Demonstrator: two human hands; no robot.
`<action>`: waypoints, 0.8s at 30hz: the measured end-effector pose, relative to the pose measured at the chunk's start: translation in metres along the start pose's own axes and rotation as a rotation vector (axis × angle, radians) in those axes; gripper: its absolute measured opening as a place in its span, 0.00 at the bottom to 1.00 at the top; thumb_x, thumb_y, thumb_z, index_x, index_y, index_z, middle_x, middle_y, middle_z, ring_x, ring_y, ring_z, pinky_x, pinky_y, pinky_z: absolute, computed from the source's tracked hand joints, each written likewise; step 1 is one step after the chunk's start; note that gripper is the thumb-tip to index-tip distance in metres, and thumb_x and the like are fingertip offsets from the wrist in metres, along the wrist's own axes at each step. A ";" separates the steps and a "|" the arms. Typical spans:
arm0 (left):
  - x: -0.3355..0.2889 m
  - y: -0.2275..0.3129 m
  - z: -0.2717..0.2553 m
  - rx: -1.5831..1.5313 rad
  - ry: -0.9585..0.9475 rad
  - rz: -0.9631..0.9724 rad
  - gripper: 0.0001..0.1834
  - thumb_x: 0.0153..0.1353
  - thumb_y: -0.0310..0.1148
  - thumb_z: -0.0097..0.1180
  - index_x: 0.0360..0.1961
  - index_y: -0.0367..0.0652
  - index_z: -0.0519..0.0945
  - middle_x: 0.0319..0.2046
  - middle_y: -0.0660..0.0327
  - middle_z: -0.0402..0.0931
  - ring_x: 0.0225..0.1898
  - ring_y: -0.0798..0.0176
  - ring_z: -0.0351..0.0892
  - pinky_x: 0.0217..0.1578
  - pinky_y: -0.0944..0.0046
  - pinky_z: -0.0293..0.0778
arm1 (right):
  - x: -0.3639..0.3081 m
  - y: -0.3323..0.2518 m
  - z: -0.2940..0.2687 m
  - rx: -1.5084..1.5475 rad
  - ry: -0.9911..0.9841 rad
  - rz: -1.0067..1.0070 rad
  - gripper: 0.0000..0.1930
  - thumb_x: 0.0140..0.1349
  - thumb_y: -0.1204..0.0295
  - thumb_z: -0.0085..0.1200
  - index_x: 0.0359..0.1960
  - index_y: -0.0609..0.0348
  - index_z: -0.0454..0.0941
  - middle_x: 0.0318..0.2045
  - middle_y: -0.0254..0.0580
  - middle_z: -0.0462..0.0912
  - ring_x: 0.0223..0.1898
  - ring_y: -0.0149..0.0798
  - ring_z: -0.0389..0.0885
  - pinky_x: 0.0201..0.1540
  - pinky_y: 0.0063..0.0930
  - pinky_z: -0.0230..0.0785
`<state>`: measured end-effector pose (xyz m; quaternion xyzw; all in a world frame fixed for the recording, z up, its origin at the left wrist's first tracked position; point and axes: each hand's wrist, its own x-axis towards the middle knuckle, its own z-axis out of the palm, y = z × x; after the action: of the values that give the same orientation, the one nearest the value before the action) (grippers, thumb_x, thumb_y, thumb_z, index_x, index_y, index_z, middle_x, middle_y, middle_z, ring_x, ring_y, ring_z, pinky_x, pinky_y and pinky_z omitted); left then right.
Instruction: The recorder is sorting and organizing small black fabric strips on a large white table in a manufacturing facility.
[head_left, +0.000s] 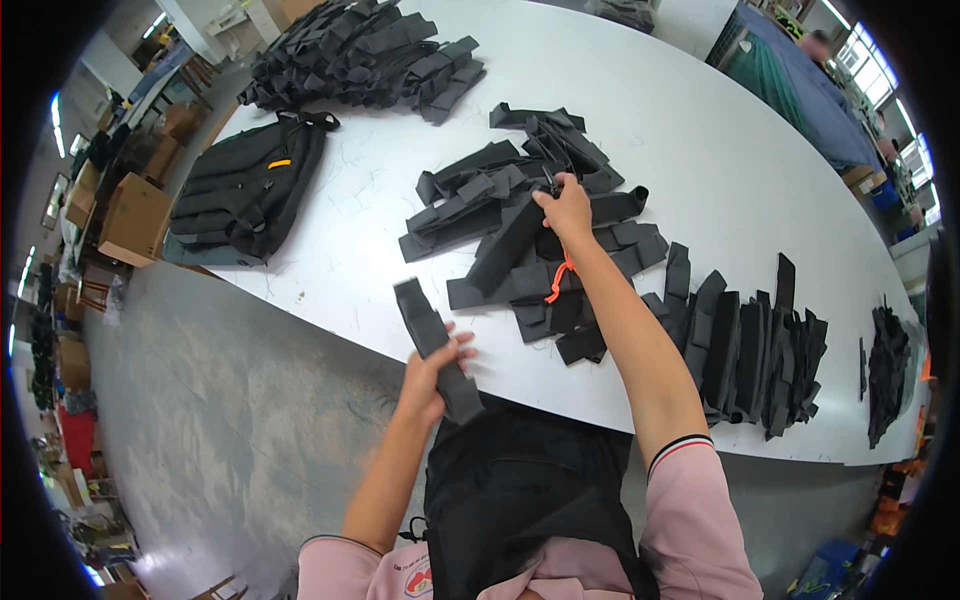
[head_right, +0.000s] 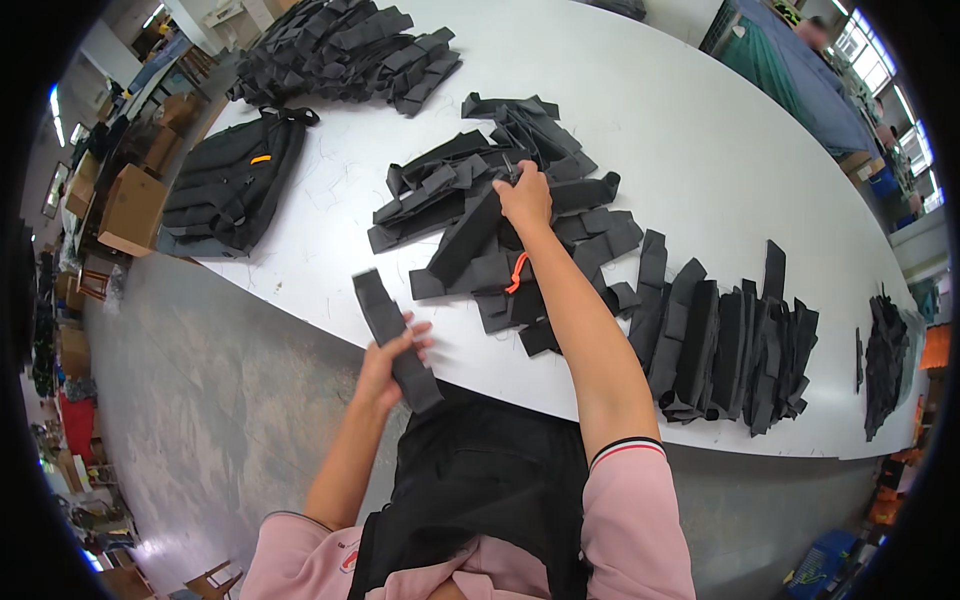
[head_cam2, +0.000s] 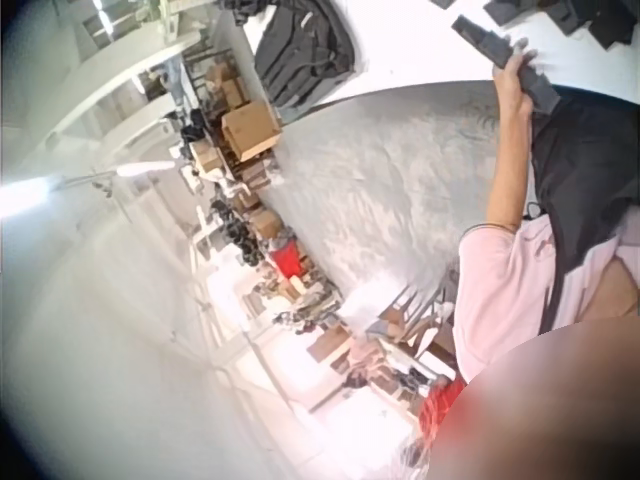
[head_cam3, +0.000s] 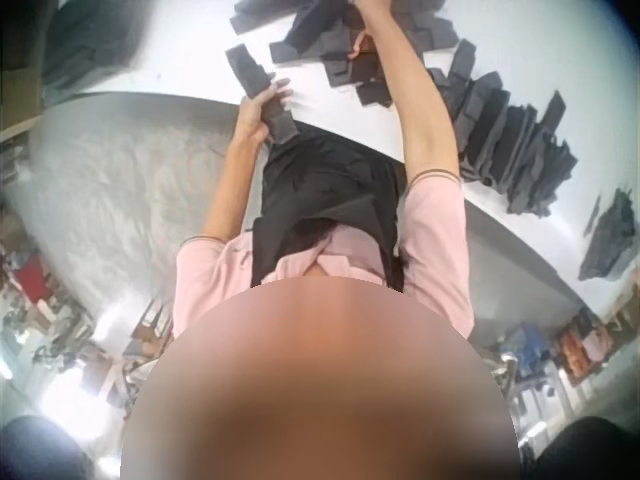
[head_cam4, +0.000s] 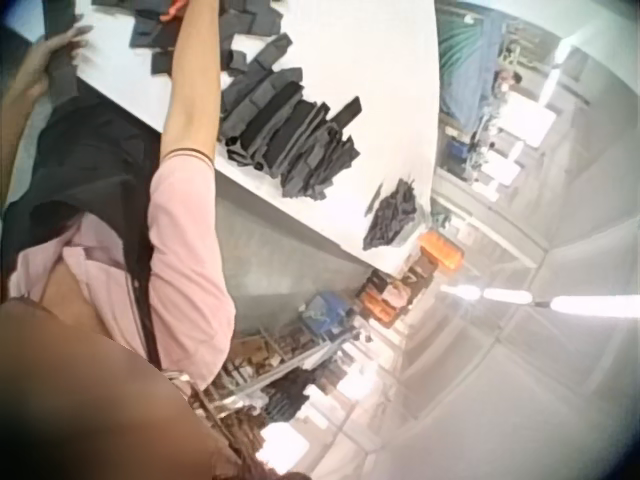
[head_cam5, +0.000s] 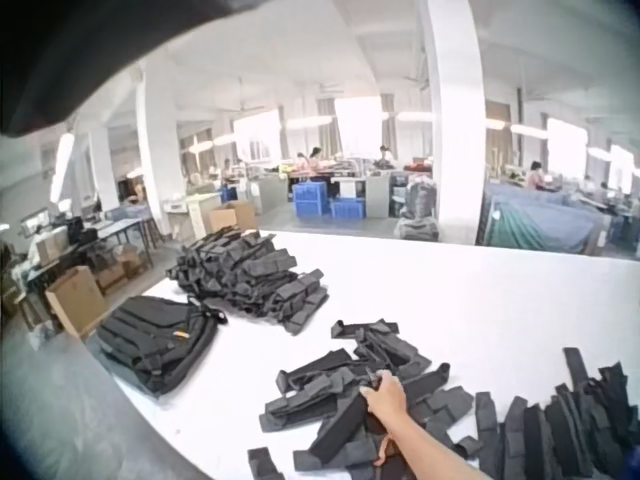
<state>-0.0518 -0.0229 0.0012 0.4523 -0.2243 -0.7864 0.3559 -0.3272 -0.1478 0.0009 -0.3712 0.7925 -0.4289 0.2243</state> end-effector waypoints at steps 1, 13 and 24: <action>-0.006 -0.007 -0.001 -0.023 0.001 -0.023 0.27 0.56 0.27 0.55 0.57 0.34 0.62 0.45 0.48 0.75 0.39 0.60 0.79 0.34 0.68 0.73 | 0.002 -0.002 0.000 0.005 -0.007 -0.008 0.15 0.56 0.68 0.55 0.44 0.60 0.74 0.36 0.48 0.78 0.26 0.43 0.81 0.38 0.36 0.71; -0.011 -0.033 0.036 -0.556 -0.240 -0.127 0.19 0.62 0.36 0.53 0.51 0.42 0.66 0.54 0.43 0.66 0.51 0.51 0.71 0.46 0.58 0.72 | -0.132 -0.047 -0.119 0.648 -0.456 0.090 0.08 0.54 0.71 0.57 0.27 0.61 0.71 0.16 0.35 0.73 0.07 0.20 0.60 0.10 0.14 0.50; -0.031 -0.059 0.003 -0.616 -0.319 -0.276 0.30 0.64 0.48 0.47 0.59 0.36 0.64 0.56 0.51 0.68 0.51 0.55 0.73 0.51 0.54 0.71 | -0.297 0.029 -0.094 1.153 -0.774 0.862 0.06 0.59 0.75 0.52 0.27 0.60 0.68 0.20 0.37 0.73 0.11 0.21 0.58 0.15 0.14 0.50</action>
<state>-0.0651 0.0394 -0.0200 0.2218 0.0333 -0.9182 0.3264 -0.2165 0.1426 0.0377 0.0182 0.3867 -0.4867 0.7831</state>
